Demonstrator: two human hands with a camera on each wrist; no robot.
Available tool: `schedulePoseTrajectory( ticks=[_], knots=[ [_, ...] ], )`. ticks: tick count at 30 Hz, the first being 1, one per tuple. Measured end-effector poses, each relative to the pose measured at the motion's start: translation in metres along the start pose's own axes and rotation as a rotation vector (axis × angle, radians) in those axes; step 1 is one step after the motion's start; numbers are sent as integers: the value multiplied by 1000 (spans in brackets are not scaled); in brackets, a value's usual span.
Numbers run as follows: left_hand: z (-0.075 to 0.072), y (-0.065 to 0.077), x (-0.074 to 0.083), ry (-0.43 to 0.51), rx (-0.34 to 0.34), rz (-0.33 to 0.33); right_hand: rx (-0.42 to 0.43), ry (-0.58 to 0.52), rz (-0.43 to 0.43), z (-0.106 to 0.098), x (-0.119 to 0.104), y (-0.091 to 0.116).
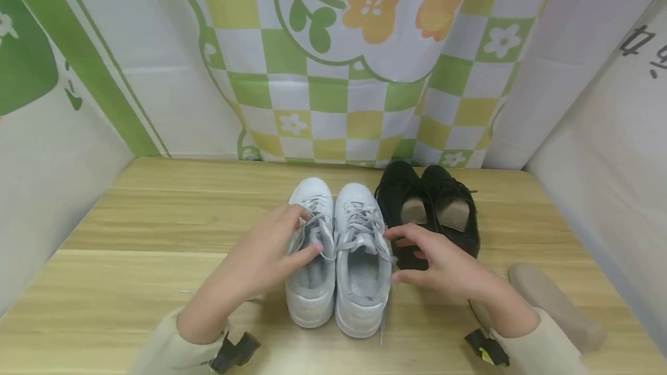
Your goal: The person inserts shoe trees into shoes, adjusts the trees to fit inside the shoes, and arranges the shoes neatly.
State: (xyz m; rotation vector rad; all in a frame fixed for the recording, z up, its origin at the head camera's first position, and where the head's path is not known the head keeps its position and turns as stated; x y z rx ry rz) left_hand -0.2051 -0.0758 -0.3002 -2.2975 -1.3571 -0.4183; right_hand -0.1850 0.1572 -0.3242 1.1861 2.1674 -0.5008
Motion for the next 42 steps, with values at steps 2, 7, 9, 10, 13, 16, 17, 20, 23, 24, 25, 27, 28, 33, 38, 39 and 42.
schedulePoseTrajectory(
  ticks=[2, 7, 9, 10, 13, 16, 17, 20, 23, 24, 25, 27, 28, 33, 38, 39, 42],
  knots=[
    [1, -1, 6, -25, 19, 35, 22, 28, -11, -4, -2, 2],
    [5, -6, 20, -44, 19, 121, 84, 53, -7, -16, -4, 9],
    [9, -7, 24, -35, -9, 147, 97, 56, 2, -20, -4, 12],
    [11, -7, 26, -30, -23, 157, 101, 57, 8, -21, -5, 13],
    [15, -7, 29, -19, -48, 181, 113, 60, 9, -27, -6, 19],
    [17, -8, 30, -14, -48, 187, 131, 65, 6, -34, -7, 24],
    [17, -8, 29, -14, -47, 184, 137, 72, 6, -36, -7, 26],
    [19, -8, 29, -14, -50, 175, 159, 101, 12, -42, -5, 31],
    [21, -9, 29, -24, -55, 174, 174, 143, 28, -47, -1, 38],
    [22, -9, 29, -29, -55, 177, 179, 149, 37, -49, 2, 40],
    [22, -9, 30, -34, -57, 179, 180, 155, 49, -51, 4, 43],
    [24, -10, 30, -44, -59, 180, 186, 160, 68, -55, 10, 47],
    [24, -10, 30, -48, -61, 179, 191, 160, 74, -57, 13, 50],
    [26, -11, 30, -56, -69, 174, 230, 187, 121, -69, 30, 64],
    [26, -13, 30, -46, -76, 166, 268, 204, 149, -82, 54, 83],
    [26, -13, 29, -44, -78, 163, 280, 216, 153, -85, 59, 87],
    [26, -13, 29, -44, -81, 154, 312, 238, 171, -94, 71, 99]
  ],
)
Point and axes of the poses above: each hand's wrist, its own y-axis away from the middle knuckle, its own z-axis out of the palm, x = y × z, the point moved 8 cm from there along -y, towards the middle knuckle, and after that the axes turned 1 degree about -z, right-handed, at the moved point
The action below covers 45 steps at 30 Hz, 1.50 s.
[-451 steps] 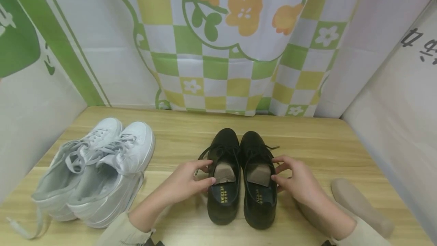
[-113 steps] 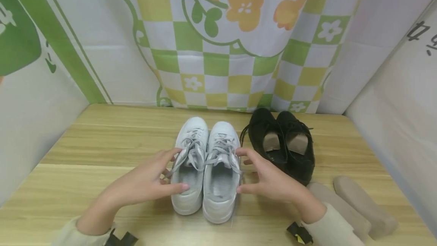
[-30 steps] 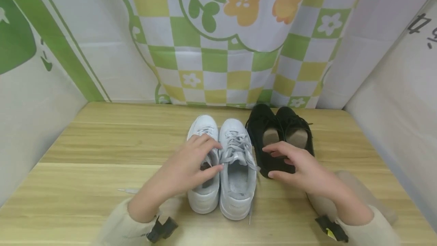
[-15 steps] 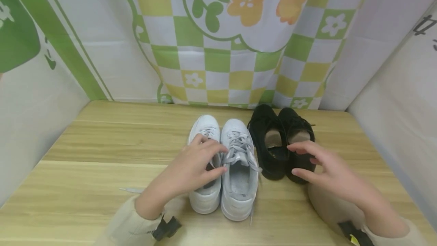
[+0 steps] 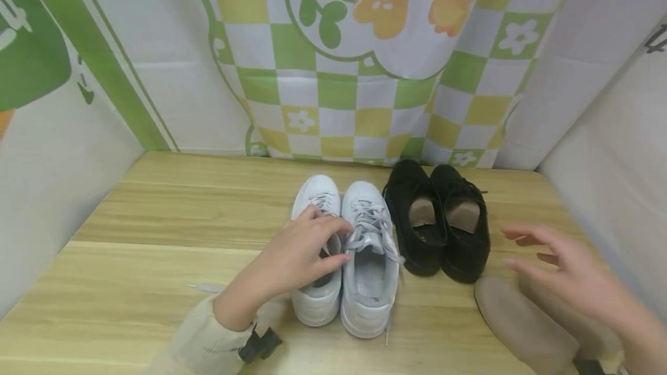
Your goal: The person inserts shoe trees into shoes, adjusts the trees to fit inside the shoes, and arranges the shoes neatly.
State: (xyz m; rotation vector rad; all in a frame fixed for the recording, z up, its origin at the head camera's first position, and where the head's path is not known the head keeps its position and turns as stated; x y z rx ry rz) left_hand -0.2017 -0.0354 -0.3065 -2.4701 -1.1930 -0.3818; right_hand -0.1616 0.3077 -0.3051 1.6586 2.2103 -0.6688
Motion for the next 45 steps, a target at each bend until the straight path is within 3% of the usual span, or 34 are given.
schedulePoseTrajectory(
  ticks=[12, 21, 27, 35, 45],
  knots=[
    [2, -1, -2, -23, 14, -13, 77, 32, 107, -25, 70, 32],
    [1, -3, -2, -15, 8, -17, 83, 70, 175, -25, 111, 55],
    [3, -3, -4, 6, -14, -39, -14, 86, 272, -14, 133, 71],
    [3, -4, -3, 17, -23, -35, -152, 94, 276, 0, 163, 93],
    [3, -4, -5, 30, -26, -36, -295, 135, 369, 16, 168, 104]
  ],
)
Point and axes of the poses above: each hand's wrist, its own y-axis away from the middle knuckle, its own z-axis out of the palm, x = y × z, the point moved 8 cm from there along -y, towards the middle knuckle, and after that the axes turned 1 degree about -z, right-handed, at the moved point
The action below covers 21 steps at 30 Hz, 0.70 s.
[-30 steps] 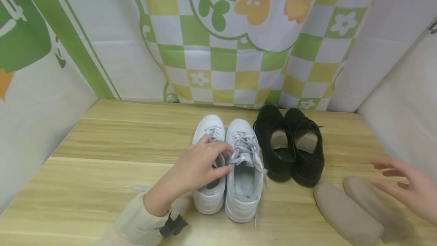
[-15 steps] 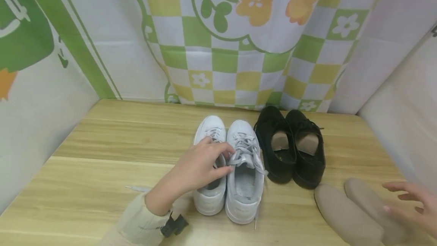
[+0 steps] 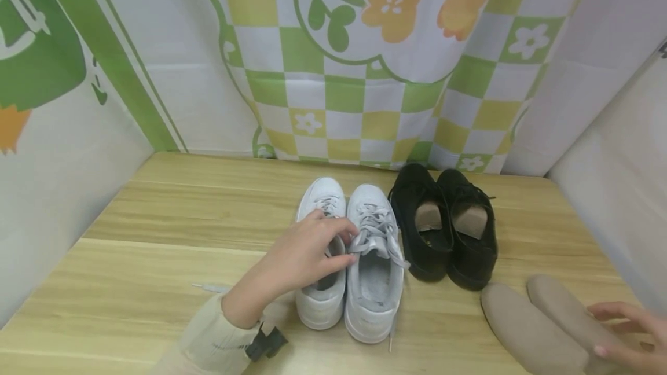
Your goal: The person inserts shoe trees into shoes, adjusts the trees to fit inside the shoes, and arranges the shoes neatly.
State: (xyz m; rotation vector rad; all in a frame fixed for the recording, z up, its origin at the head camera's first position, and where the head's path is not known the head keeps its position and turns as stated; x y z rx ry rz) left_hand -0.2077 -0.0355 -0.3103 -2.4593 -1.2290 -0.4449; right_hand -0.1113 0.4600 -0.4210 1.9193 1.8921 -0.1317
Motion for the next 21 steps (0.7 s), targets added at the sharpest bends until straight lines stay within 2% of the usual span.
schedulePoseTrajectory(
  ticks=[7, 10, 13, 17, 21],
  knots=[
    [0, 0, 0, -1, 11, -5, -8, 15, -50, 4, 7, -2],
    [1, 0, 0, -2, 18, -11, 76, 15, -151, 2, 7, 1],
    [2, 0, 0, 0, 25, -15, 132, 11, -217, -2, 5, 5],
    [2, -1, -1, -1, 28, -14, 105, 2, -198, -3, 2, 4],
    [1, -2, 0, -7, 25, -8, 153, -16, -181, -8, 2, 2]
  ],
)
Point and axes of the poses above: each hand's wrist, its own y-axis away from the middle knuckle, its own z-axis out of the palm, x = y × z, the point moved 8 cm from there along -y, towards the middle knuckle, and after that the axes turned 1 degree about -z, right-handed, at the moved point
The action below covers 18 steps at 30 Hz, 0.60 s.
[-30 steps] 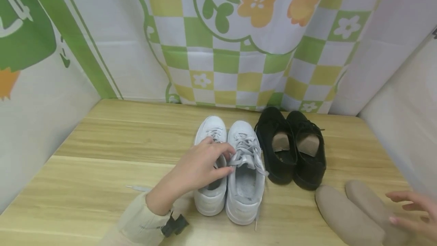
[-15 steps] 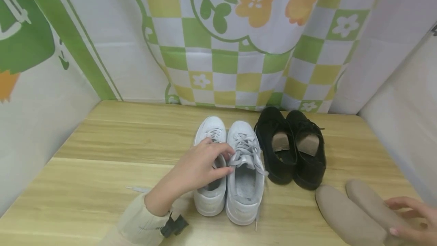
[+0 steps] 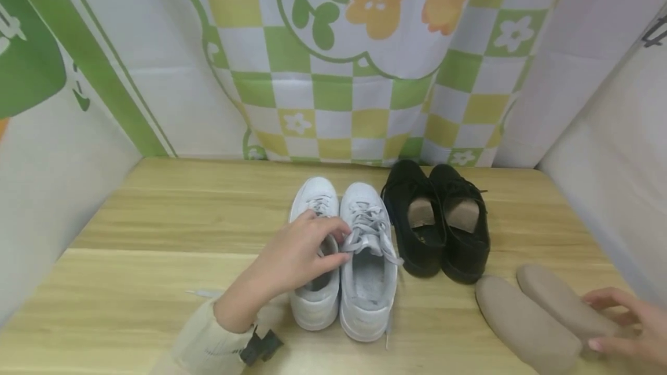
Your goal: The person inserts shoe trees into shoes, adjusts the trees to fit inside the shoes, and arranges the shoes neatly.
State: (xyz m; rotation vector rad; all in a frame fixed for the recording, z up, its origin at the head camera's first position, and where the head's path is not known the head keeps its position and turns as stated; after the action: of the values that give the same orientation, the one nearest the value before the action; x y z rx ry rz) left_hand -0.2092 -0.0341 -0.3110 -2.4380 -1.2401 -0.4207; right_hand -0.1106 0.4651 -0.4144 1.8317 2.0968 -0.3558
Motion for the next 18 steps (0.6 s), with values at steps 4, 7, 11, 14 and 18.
schedulePoseTrajectory(
  ticks=[4, 7, 11, 14, 18],
  knots=[
    [-1, 1, -1, -5, 2, -7, 40, 11, 55, -5, 0, -4],
    [-2, 4, -3, -9, 7, -15, 56, 23, 88, -6, -2, -7],
    [-2, 3, -4, -16, -2, -15, 122, 11, 103, -11, -2, -6],
    [0, 1, -2, -13, -14, -11, 201, -15, 100, -16, 0, -3],
    [0, 0, -2, -9, -17, -12, 259, -41, 70, -21, 1, -4]
  ],
)
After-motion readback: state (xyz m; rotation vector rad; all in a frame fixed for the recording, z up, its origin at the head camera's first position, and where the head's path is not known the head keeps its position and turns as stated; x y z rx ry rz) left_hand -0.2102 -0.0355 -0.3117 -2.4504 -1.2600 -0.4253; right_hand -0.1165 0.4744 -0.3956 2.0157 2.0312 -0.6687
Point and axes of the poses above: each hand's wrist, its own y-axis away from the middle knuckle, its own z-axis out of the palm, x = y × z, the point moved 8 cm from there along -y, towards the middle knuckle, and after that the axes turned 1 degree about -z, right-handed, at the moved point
